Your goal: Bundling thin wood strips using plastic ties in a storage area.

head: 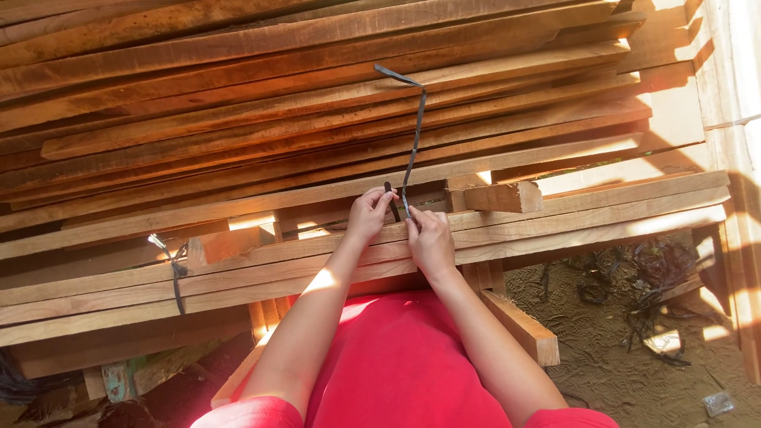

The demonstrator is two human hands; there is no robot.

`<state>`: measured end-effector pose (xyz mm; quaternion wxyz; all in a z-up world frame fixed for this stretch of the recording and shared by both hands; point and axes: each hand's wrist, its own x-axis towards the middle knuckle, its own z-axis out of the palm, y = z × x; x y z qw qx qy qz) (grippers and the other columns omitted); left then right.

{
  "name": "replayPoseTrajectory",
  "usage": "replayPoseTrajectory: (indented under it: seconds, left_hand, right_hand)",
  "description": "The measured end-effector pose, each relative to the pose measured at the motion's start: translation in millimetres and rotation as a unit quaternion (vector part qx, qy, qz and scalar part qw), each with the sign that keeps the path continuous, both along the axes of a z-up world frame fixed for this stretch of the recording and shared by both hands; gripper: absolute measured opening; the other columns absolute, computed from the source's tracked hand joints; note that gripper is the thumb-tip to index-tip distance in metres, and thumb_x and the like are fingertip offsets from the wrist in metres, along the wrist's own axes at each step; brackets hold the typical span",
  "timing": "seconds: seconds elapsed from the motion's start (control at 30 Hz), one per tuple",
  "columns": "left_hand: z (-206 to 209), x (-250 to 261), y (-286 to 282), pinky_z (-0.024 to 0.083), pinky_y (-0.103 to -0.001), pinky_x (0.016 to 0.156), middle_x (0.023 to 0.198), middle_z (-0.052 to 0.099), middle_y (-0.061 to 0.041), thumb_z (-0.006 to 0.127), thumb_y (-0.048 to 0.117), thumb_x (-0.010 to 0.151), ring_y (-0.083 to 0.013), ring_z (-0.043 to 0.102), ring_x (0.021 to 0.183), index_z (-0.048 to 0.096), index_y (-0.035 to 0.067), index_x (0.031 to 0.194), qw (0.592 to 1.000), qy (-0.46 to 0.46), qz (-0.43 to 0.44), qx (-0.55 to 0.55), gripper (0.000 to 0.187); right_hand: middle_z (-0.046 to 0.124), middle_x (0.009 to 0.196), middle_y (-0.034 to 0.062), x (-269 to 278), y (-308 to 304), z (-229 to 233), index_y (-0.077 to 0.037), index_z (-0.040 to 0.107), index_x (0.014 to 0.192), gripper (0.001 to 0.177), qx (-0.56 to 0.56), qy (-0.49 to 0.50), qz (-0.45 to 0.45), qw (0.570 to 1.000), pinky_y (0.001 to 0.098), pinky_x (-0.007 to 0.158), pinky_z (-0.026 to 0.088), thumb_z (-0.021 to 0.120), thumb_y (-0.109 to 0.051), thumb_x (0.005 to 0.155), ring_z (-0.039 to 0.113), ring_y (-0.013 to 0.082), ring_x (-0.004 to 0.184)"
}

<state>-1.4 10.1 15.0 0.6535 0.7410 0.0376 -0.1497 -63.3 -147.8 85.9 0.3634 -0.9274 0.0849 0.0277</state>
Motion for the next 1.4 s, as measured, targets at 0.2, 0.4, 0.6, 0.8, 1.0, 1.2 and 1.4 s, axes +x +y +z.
replayPoseTrajectory:
  seconds: [0.2,0.4,0.6,0.8,1.0,1.2,1.4]
  left_hand:
    - [3.4,-3.9,-0.9,0.054,-0.041,0.095,0.105,0.077,-0.009,0.062,0.015,0.104,-0.0274,0.071,0.107,0.080,0.012,0.094,0.998,-0.060,0.009,-0.001,0.021]
    - [14.0,-8.0,-6.0,0.053,-0.039,0.099,0.112,0.077,-0.005,0.068,0.016,0.101,-0.0257,0.068,0.114,0.082,0.016,0.096,0.997,-0.072,-0.017,0.006,0.015]
    - [21.6,-6.3,-7.4,0.052,-0.039,0.101,0.121,0.075,-0.001,0.070,0.018,0.100,-0.0242,0.068,0.116,0.083,0.019,0.099,0.996,-0.081,-0.019,0.021,0.014]
    - [62.2,6.9,-9.8,0.038,-0.056,0.120,0.157,0.038,-0.032,0.051,0.030,0.108,-0.0483,0.029,0.149,0.042,0.001,0.153,0.995,0.083,0.052,0.011,0.055]
    - [-28.4,3.4,-8.2,0.049,-0.031,0.072,0.068,0.071,0.002,0.063,0.052,0.100,-0.0129,0.065,0.075,0.077,0.024,0.075,0.978,0.147,-0.091,0.113,0.040]
    - [-4.2,-0.7,-12.4,0.053,-0.037,0.071,0.073,0.073,-0.008,0.065,0.045,0.099,-0.0278,0.073,0.084,0.079,0.019,0.083,0.980,0.080,-0.059,0.175,0.034]
    - [-0.5,1.2,-11.7,0.057,-0.040,0.084,0.094,0.079,-0.005,0.075,0.038,0.089,-0.0273,0.073,0.101,0.082,0.028,0.102,0.979,0.102,-0.103,0.144,0.018]
  right_hand:
    - [0.076,0.091,0.0126,-1.3,-2.6,8.1,-0.010,0.078,0.114,0.022,0.040,0.010,-0.009,0.999,0.0400,0.082,0.056,0.066,-0.018,0.098,0.072,0.0327,0.089]
    - [0.077,0.090,0.0111,18.8,11.1,9.9,-0.011,0.079,0.106,0.019,0.007,0.027,-0.001,1.000,0.0414,0.075,0.059,0.065,-0.018,0.095,0.075,0.0320,0.085]
    - [0.073,0.081,0.0121,28.1,24.0,3.6,-0.015,0.080,0.090,0.016,0.011,0.059,-0.020,0.998,0.0509,0.070,0.058,0.066,-0.024,0.090,0.072,0.0381,0.082]
    - [0.075,0.079,0.0108,27.6,16.7,-3.2,-0.015,0.079,0.090,0.024,0.084,0.103,-0.097,0.986,0.0511,0.072,0.057,0.063,-0.032,0.095,0.072,0.0381,0.087]
    - [0.067,0.049,0.0051,35.2,15.9,12.5,-0.018,0.078,0.082,0.025,0.215,0.176,-0.140,0.950,0.0286,0.052,0.055,0.062,-0.031,0.095,0.070,0.0178,0.050]
    - [0.072,0.061,0.0156,32.3,21.7,18.0,-0.009,0.079,0.094,0.018,0.263,0.113,-0.197,0.938,0.0252,0.043,0.053,0.065,-0.020,0.094,0.068,0.0172,0.046]
    - [0.072,0.059,0.0126,33.5,16.1,3.8,-0.007,0.075,0.086,0.022,0.268,0.144,-0.235,0.923,0.0232,0.041,0.054,0.061,-0.020,0.096,0.068,0.0145,0.043]
